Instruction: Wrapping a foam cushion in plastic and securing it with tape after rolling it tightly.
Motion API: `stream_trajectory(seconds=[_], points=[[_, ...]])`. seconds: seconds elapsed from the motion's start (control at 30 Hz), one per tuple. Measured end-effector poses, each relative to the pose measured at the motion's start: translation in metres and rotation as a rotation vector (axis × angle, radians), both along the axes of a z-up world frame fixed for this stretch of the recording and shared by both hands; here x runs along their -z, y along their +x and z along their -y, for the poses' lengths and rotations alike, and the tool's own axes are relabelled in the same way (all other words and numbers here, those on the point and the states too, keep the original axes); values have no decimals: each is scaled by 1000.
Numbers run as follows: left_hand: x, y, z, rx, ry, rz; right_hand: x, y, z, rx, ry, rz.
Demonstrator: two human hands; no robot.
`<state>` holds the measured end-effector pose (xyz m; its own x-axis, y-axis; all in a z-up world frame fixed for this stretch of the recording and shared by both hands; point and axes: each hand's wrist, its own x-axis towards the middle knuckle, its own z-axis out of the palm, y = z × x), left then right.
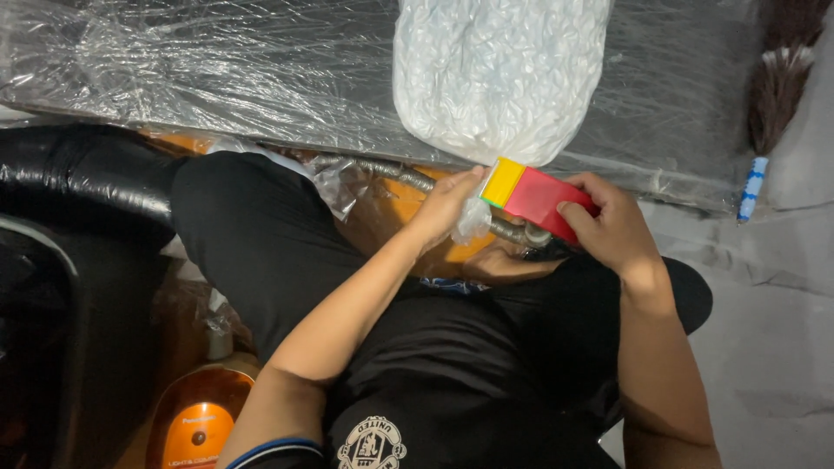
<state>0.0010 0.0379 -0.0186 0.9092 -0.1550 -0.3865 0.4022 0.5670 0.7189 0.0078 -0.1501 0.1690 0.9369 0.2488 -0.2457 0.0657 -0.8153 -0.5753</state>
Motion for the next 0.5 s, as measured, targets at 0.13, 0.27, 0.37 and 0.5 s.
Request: stream_trajectory(seconds=[0.13, 0.27, 0.37, 0.5], points=[[-1, -1, 1, 8, -90, -15, 0, 0, 1, 13, 5, -19], [30, 4, 6, 16, -118, 15, -4, -2, -1, 18, 12, -39], [38, 6, 10, 14, -163, -14, 4, -1, 7, 24, 16, -39], [27, 3, 9, 14, -174, -10, 11, 2, 14, 46, 45, -46]])
